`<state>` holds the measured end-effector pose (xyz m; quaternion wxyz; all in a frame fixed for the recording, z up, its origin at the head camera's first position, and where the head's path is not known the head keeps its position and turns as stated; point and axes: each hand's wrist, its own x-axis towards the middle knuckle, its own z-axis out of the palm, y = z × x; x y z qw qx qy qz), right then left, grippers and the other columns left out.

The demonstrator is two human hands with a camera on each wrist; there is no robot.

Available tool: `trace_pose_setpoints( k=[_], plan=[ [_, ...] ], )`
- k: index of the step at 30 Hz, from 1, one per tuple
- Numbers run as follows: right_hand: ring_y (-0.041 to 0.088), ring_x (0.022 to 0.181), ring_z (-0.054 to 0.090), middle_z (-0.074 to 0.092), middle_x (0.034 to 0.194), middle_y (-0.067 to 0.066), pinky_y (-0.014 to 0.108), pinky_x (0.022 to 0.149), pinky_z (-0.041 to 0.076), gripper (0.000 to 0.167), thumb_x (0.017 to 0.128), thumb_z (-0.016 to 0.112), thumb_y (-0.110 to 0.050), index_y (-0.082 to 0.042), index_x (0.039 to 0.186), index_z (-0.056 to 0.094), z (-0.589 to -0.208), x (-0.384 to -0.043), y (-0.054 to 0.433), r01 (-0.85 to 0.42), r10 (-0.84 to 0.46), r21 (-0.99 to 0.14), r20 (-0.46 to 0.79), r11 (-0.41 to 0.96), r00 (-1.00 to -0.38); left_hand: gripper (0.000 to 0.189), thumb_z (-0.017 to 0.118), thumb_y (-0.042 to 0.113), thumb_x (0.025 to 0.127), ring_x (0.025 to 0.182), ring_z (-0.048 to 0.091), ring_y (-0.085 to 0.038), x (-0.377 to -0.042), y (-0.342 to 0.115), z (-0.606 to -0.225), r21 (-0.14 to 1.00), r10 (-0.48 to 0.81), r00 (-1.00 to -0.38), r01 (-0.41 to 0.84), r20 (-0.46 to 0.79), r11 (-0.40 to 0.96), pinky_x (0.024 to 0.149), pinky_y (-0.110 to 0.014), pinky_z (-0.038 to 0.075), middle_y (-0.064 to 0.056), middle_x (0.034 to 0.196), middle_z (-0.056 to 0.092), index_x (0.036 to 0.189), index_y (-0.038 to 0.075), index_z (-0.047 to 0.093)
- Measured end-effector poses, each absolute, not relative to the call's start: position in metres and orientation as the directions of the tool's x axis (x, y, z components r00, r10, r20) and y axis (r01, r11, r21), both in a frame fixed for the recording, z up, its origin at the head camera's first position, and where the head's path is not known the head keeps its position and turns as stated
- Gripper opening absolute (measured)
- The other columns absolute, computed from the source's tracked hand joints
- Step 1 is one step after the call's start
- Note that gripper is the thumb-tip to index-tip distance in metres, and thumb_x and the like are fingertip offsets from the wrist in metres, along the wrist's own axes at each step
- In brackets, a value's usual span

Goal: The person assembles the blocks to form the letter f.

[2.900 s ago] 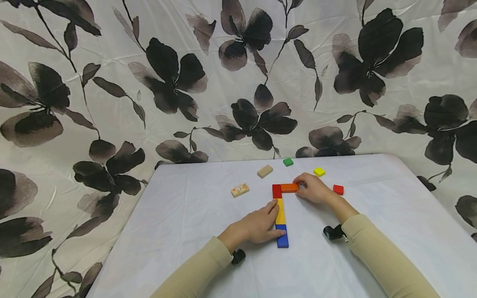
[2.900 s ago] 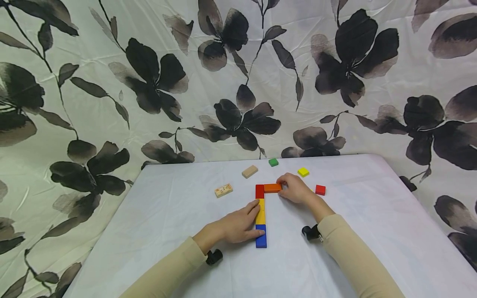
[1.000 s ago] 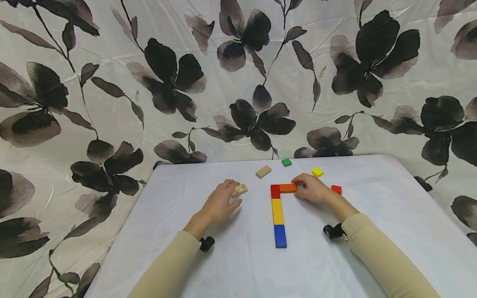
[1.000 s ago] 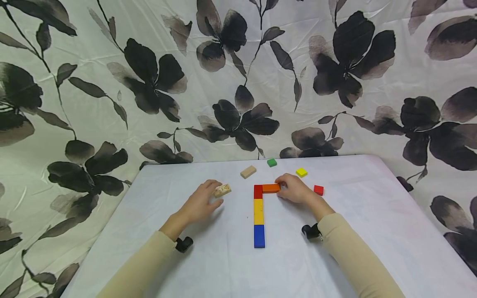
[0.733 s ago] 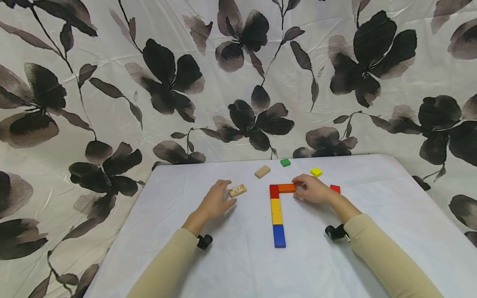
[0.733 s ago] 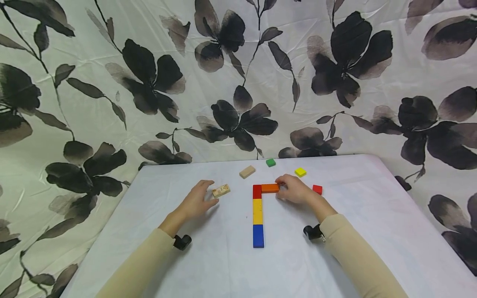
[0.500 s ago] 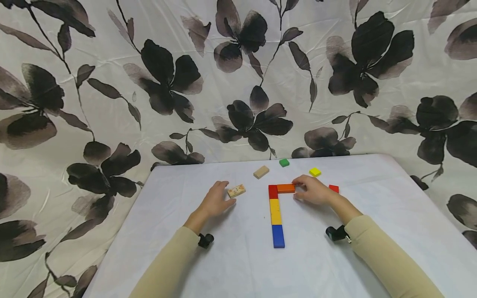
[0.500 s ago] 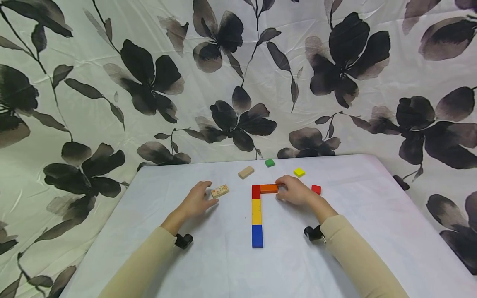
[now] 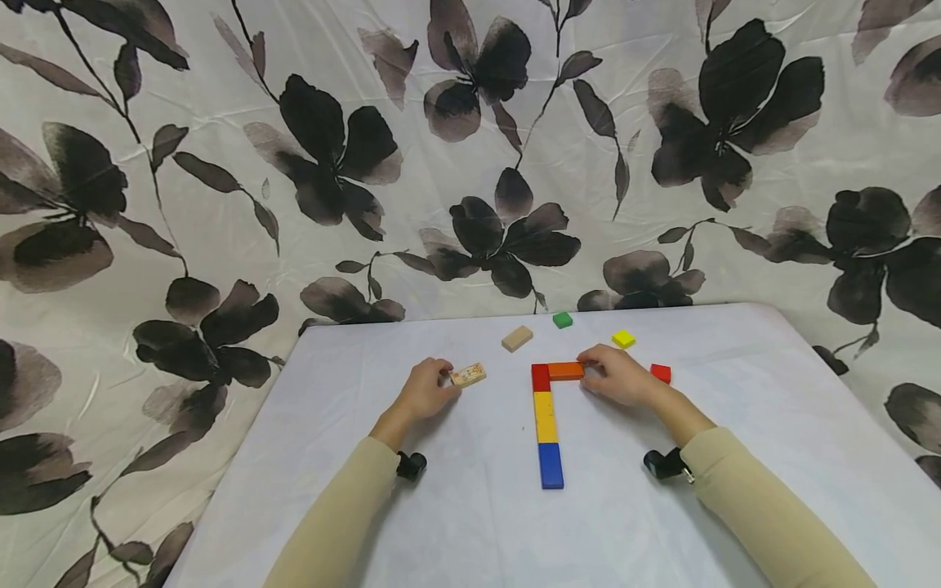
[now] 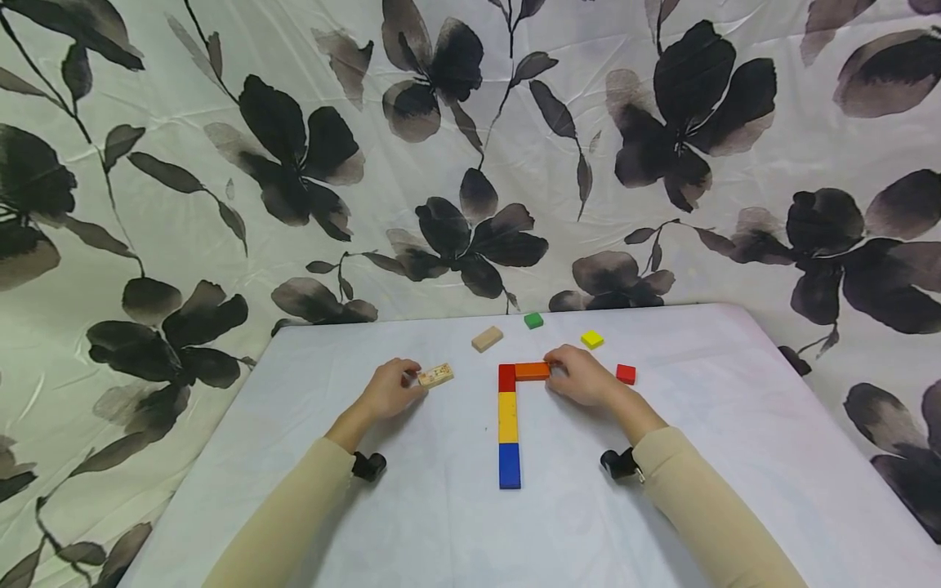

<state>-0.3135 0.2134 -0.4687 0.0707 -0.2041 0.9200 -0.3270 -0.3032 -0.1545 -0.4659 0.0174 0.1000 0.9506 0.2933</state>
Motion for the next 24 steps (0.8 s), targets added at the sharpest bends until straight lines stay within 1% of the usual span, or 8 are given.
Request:
trace_pose_setpoints(
  k=[5, 9, 13, 17, 24],
  plan=[
    [0.037, 0.123, 0.057, 0.062, 0.132, 0.019, 0.055, 0.109, 0.046, 0.040, 0.098, 0.065, -0.009, 0.005, 0.135, 0.060, -0.4705, -0.3128, 0.2134, -0.351, -0.423, -0.618, 0.033, 0.703, -0.905, 0.034, 0.075, 0.012, 0.093, 0.093, 0.055, -0.023, -0.3072, -0.1547, -0.4688, 0.559, 0.190, -0.982, 0.168, 0.019, 0.812, 0.083, -0.038, 0.049, -0.011, 0.105, 0.063, 0.123, -0.003, 0.067],
    [0.036, 0.120, 0.059, 0.064, 0.129, 0.019, 0.054, 0.107, 0.048, 0.036, 0.098, 0.063, -0.006, 0.005, 0.132, 0.062, -0.4713, -0.3127, 0.2134, -0.357, -0.412, -0.615, 0.056, 0.704, -0.910, 0.031, 0.075, 0.010, 0.092, 0.089, 0.054, -0.021, -0.3076, -0.1540, -0.4698, 0.581, 0.192, -0.981, 0.165, 0.016, 0.797, 0.079, -0.035, 0.047, -0.009, 0.098, 0.062, 0.119, -0.003, 0.067],
    [0.036, 0.117, 0.060, 0.066, 0.127, 0.019, 0.054, 0.106, 0.049, 0.033, 0.098, 0.064, -0.005, 0.005, 0.129, 0.065, -0.4707, -0.3129, 0.2121, -0.353, -0.399, -0.617, 0.068, 0.703, -0.914, 0.028, 0.075, 0.008, 0.092, 0.085, 0.053, -0.019, -0.3083, -0.1544, -0.4699, 0.599, 0.202, -0.979, 0.166, 0.008, 0.783, 0.076, -0.031, 0.044, -0.007, 0.091, 0.060, 0.116, -0.003, 0.067],
    [0.036, 0.115, 0.061, 0.067, 0.125, 0.019, 0.054, 0.105, 0.050, 0.032, 0.097, 0.064, -0.004, 0.005, 0.127, 0.066, -0.4720, -0.3141, 0.2109, -0.357, -0.393, -0.614, 0.081, 0.704, -0.916, 0.027, 0.076, 0.009, 0.092, 0.082, 0.052, -0.017, -0.3090, -0.1556, -0.4685, 0.611, 0.215, -0.977, 0.169, -0.003, 0.774, 0.074, -0.028, 0.043, -0.005, 0.089, 0.060, 0.115, -0.003, 0.066],
    [0.036, 0.117, 0.061, 0.067, 0.126, 0.019, 0.054, 0.106, 0.049, 0.032, 0.097, 0.063, -0.004, 0.004, 0.128, 0.066, -0.4733, -0.3151, 0.2107, -0.343, -0.378, -0.617, 0.078, 0.709, -0.923, 0.027, 0.078, 0.009, 0.090, 0.081, 0.054, -0.016, -0.3106, -0.1578, -0.4657, 0.640, 0.248, -0.969, 0.196, 0.010, 0.743, 0.074, -0.028, 0.045, -0.004, 0.088, 0.062, 0.112, -0.003, 0.068]
  ],
)
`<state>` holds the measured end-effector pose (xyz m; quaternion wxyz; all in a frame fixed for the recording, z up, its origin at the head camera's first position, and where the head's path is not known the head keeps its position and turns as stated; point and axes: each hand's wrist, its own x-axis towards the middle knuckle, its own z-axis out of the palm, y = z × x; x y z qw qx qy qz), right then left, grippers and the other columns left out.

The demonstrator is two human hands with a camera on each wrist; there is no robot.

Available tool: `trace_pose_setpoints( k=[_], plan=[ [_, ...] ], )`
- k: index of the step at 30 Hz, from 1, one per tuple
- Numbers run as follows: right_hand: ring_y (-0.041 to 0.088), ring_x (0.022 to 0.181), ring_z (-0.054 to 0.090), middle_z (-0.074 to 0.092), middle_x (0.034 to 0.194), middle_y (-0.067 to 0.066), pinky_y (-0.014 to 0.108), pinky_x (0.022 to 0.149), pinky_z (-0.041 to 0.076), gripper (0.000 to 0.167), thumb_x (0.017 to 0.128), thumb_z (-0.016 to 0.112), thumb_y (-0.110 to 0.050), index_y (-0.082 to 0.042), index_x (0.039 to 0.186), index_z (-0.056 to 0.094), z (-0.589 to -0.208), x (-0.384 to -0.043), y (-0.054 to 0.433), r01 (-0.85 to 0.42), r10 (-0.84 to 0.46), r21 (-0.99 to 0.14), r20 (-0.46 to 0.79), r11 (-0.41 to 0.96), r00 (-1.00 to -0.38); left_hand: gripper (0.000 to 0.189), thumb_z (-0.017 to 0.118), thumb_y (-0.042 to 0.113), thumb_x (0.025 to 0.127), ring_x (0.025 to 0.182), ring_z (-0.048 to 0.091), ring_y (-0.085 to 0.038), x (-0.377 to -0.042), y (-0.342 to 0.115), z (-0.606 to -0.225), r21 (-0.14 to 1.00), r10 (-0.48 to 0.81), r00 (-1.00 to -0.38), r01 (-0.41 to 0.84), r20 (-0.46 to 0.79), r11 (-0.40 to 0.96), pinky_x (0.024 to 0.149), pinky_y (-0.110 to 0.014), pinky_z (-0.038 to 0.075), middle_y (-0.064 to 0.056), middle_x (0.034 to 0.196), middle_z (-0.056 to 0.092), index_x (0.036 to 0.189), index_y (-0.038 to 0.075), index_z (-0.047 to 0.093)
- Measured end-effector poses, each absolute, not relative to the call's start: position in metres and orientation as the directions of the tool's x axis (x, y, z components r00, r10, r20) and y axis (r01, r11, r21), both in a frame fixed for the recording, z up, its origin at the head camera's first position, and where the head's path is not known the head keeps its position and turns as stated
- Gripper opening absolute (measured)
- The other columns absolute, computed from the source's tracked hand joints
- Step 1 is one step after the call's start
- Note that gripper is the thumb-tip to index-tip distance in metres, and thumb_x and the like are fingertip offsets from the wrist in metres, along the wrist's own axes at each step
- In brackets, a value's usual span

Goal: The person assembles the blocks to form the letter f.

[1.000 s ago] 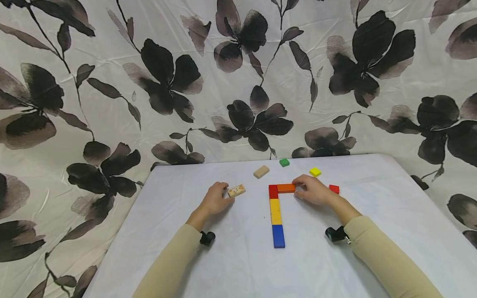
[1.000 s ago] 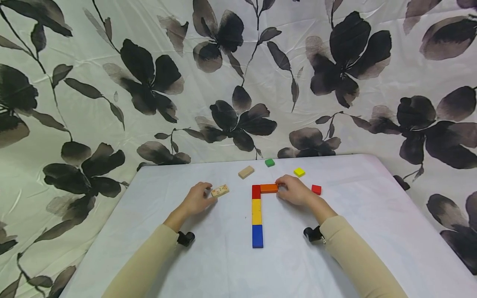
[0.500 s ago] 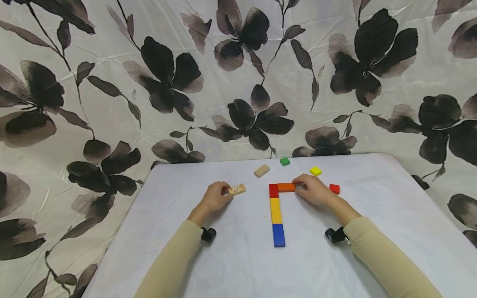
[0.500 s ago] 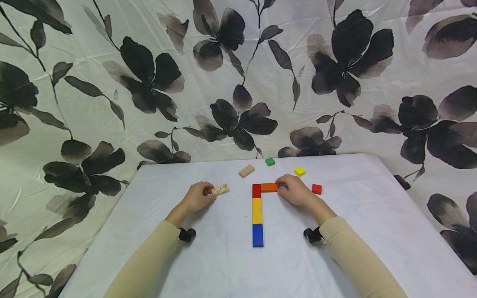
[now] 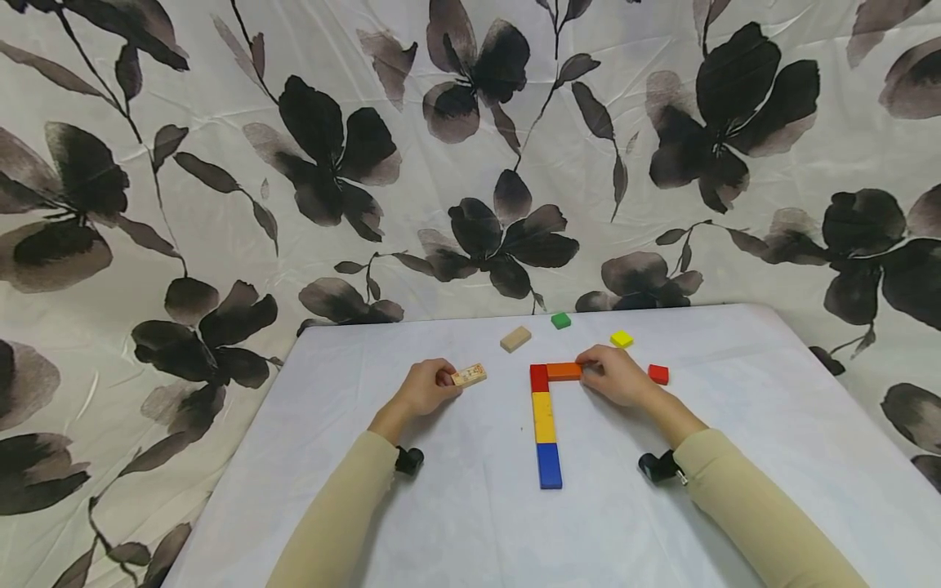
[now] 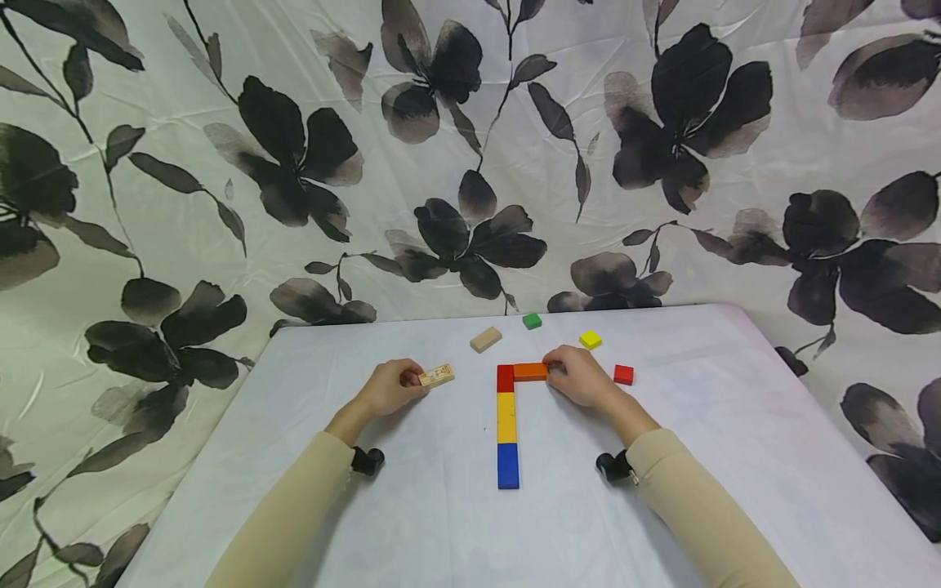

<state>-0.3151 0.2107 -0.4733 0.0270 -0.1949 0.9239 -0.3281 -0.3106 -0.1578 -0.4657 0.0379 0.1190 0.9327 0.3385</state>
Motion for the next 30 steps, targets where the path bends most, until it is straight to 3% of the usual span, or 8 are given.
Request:
trace_pose_setpoints(
  k=[30],
  plan=[
    [0.037, 0.119, 0.060, 0.066, 0.127, 0.019, 0.055, 0.106, 0.049, 0.033, 0.097, 0.065, -0.004, 0.003, 0.129, 0.066, -0.476, -0.306, 0.209, -0.327, -0.350, -0.620, 0.089, 0.713, -0.932, 0.027, 0.078, 0.010, 0.091, 0.082, 0.054, -0.014, -0.318, -0.118, -0.468, 0.648, 0.384, -0.923, 0.291, -0.004, 0.704, 0.076, -0.028, 0.047, -0.002, 0.089, 0.062, 0.114, 0.000, 0.069]
  ],
)
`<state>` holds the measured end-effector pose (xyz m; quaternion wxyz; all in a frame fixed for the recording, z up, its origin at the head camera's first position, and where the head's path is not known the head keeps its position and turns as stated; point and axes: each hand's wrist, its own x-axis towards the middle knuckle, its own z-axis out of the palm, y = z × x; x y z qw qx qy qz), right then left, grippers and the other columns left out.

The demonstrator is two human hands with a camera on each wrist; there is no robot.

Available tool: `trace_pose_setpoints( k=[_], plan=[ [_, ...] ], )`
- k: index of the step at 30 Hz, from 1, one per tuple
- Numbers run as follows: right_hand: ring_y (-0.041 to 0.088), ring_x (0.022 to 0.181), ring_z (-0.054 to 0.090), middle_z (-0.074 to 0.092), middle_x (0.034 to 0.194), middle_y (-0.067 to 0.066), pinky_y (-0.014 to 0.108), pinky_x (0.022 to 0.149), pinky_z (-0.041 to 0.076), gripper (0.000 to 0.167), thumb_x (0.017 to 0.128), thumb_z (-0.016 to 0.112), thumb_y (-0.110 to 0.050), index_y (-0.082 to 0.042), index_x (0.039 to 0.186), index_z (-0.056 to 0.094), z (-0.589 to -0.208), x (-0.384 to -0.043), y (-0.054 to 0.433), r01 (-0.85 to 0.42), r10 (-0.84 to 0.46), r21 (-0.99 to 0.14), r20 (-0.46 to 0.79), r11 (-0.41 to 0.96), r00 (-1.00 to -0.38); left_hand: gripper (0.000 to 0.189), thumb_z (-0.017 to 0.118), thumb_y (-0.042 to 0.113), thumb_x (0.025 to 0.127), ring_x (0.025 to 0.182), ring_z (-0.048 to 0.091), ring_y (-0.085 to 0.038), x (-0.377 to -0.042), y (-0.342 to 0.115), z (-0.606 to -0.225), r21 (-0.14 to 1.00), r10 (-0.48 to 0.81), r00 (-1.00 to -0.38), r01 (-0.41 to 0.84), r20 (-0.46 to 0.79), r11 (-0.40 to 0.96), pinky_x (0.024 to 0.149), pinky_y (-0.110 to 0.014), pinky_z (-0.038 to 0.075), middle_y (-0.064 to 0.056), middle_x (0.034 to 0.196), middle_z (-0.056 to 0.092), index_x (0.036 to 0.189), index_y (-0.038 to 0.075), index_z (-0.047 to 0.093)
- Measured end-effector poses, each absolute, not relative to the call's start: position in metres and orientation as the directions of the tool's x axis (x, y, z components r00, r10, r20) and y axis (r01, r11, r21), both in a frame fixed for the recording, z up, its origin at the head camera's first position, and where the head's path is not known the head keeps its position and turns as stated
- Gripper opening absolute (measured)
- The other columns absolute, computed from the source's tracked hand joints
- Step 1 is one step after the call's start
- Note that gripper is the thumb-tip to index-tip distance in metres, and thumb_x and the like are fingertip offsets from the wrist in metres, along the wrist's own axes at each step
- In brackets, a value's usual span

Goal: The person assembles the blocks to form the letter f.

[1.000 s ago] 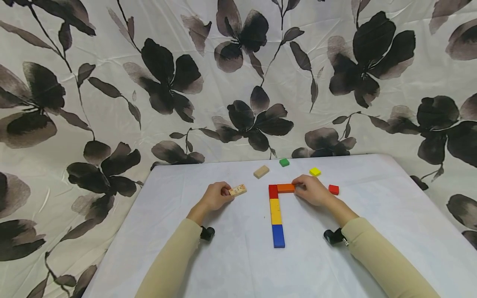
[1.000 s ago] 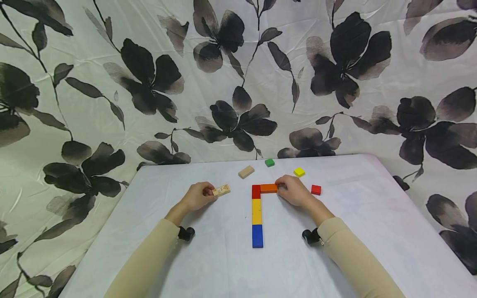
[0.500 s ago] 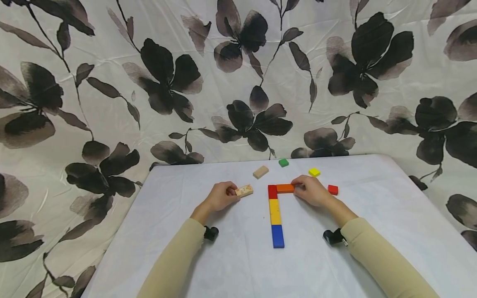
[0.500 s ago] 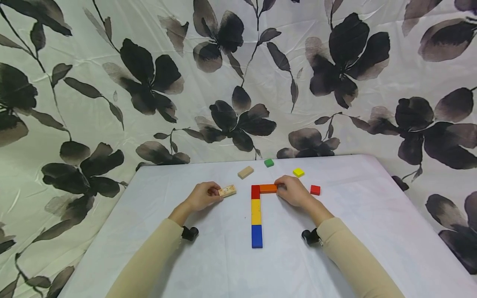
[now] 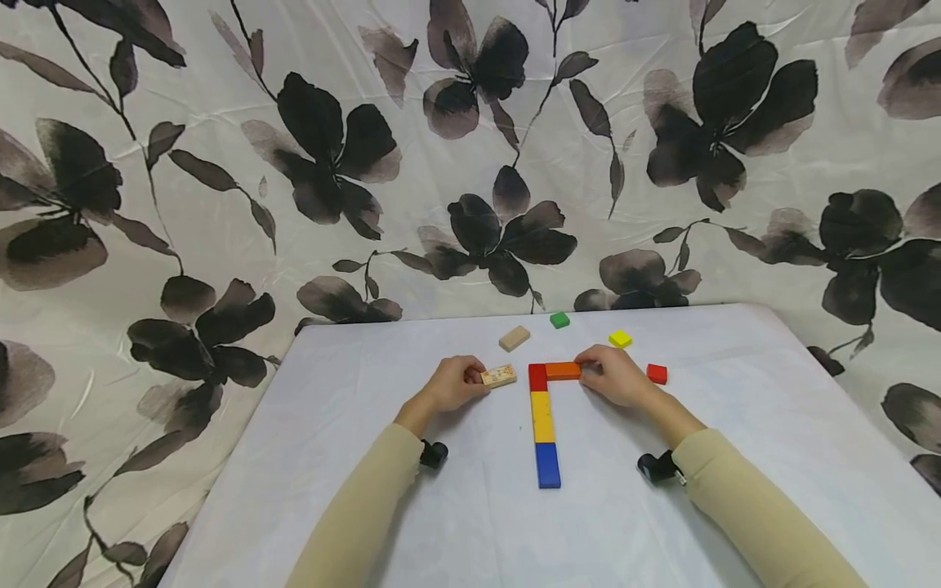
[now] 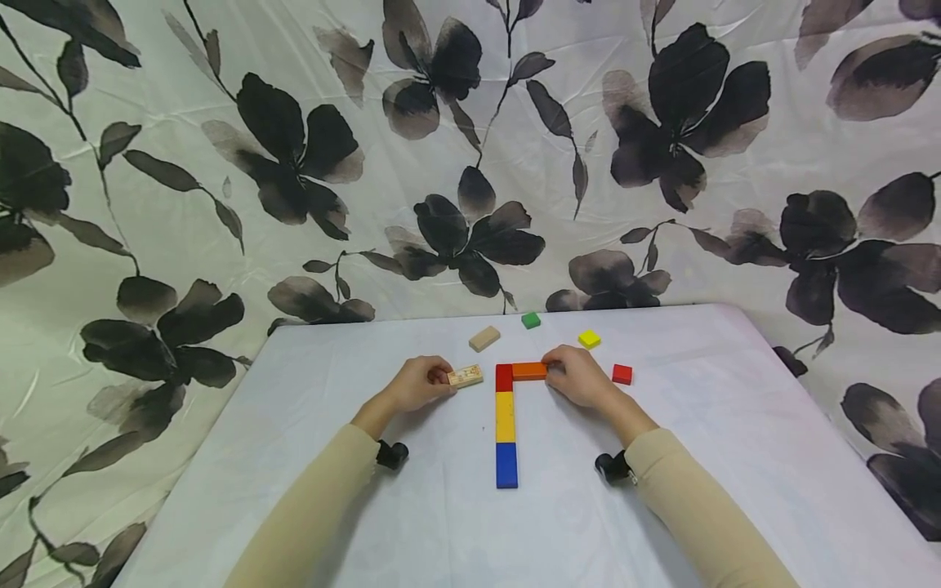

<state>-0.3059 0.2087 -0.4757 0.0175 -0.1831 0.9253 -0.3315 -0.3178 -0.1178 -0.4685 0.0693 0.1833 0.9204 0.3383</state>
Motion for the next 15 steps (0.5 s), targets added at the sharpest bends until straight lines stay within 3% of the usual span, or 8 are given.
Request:
trace_pose_setpoints(
  k=[15],
  plan=[
    [0.037, 0.117, 0.060, 0.067, 0.126, 0.018, 0.055, 0.106, 0.048, 0.032, 0.096, 0.066, -0.004, 0.003, 0.127, 0.067, -0.479, -0.307, 0.209, -0.334, -0.348, -0.623, 0.105, 0.707, -0.932, 0.025, 0.077, 0.010, 0.093, 0.081, 0.052, -0.013, -0.323, -0.105, -0.467, 0.620, 0.409, -0.912, 0.313, -0.015, 0.720, 0.077, -0.027, 0.045, -0.001, 0.087, 0.060, 0.114, 0.001, 0.068]
  ],
)
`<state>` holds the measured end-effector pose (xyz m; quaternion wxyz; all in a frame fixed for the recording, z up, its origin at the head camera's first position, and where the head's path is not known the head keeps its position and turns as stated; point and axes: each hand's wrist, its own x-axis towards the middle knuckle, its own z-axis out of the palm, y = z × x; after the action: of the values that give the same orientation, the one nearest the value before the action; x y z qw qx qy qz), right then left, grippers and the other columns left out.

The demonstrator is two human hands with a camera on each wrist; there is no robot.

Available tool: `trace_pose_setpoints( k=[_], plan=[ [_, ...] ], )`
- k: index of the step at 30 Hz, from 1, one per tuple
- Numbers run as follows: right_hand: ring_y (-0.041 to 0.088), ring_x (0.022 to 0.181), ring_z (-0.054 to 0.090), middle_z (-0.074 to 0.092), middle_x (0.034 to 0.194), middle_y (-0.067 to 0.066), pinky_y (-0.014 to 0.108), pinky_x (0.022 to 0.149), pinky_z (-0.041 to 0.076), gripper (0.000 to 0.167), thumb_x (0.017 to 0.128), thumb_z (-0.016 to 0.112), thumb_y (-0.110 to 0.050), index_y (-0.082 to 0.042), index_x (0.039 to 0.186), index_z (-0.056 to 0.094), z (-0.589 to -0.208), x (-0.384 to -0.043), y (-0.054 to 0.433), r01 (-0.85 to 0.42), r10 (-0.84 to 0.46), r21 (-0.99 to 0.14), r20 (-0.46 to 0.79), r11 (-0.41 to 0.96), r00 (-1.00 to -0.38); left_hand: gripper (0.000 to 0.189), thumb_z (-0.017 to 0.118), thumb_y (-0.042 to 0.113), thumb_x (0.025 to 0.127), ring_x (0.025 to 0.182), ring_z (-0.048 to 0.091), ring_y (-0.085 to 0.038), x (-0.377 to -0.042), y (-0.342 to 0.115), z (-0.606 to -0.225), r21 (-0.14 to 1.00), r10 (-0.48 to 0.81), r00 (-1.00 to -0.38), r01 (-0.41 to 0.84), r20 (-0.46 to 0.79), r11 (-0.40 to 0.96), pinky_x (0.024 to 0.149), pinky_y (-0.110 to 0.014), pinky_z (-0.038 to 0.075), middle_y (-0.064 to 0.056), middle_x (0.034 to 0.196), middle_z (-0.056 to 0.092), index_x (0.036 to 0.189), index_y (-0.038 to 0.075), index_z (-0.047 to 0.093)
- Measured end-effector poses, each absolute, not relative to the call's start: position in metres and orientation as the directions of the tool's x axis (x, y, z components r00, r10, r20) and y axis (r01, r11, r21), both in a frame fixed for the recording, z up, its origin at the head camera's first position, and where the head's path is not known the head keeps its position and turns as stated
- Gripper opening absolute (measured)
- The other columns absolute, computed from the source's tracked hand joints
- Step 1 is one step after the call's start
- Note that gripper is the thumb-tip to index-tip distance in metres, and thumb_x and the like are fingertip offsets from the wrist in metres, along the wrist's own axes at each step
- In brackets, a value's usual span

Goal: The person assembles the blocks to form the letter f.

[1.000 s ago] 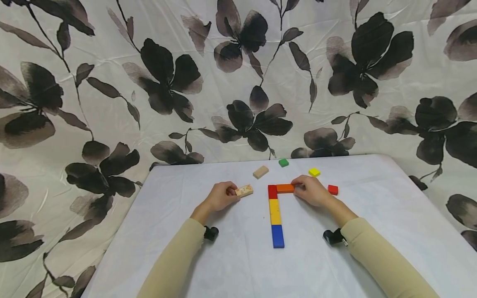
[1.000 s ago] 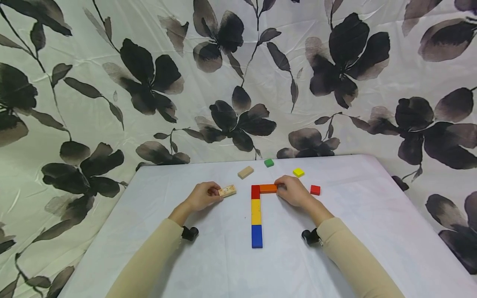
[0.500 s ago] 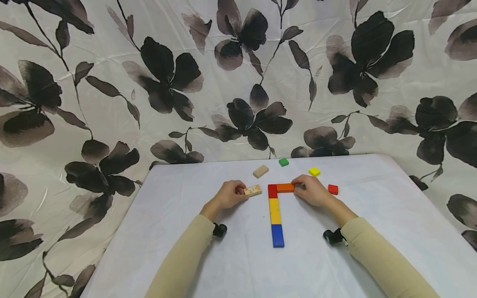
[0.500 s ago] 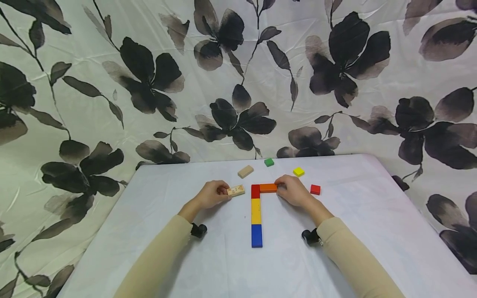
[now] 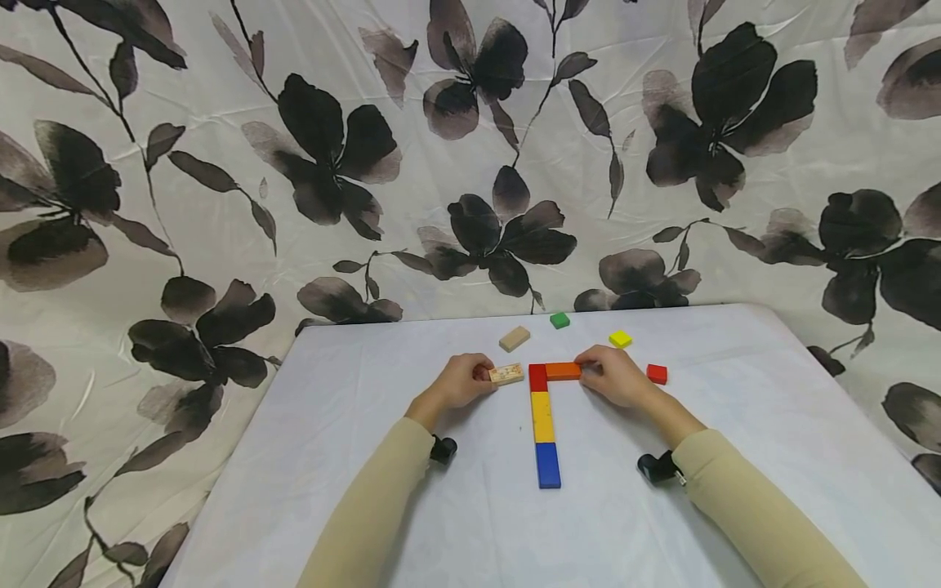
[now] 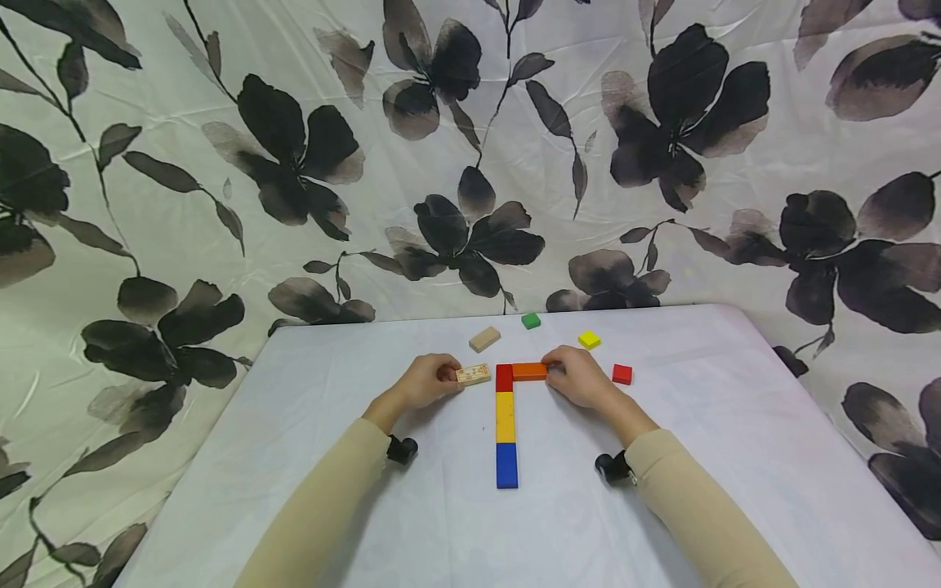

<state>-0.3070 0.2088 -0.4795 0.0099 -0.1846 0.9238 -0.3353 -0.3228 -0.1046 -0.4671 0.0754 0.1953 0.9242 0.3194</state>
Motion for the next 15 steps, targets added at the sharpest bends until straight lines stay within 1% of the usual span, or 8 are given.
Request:
trace_pose_setpoints(
  k=[4, 15],
  plan=[
    [0.037, 0.116, 0.061, 0.067, 0.126, 0.019, 0.055, 0.106, 0.049, 0.031, 0.096, 0.066, -0.003, 0.004, 0.126, 0.067, -0.4790, -0.3079, 0.2091, -0.337, -0.349, -0.623, 0.107, 0.706, -0.931, 0.024, 0.075, 0.008, 0.093, 0.081, 0.052, -0.014, -0.3241, -0.1017, -0.4661, 0.624, 0.424, -0.906, 0.323, -0.015, 0.712, 0.076, -0.027, 0.044, -0.002, 0.087, 0.059, 0.114, 0.001, 0.068],
    [0.037, 0.116, 0.061, 0.067, 0.125, 0.019, 0.055, 0.105, 0.049, 0.031, 0.096, 0.065, -0.003, 0.004, 0.127, 0.067, -0.4774, -0.3070, 0.2082, -0.333, -0.345, -0.626, 0.106, 0.705, -0.932, 0.025, 0.074, 0.008, 0.094, 0.083, 0.051, -0.014, -0.3279, -0.0984, -0.4698, 0.620, 0.418, -0.907, 0.299, -0.053, 0.725, 0.075, -0.027, 0.043, 0.000, 0.088, 0.058, 0.117, 0.003, 0.067]
  ],
)
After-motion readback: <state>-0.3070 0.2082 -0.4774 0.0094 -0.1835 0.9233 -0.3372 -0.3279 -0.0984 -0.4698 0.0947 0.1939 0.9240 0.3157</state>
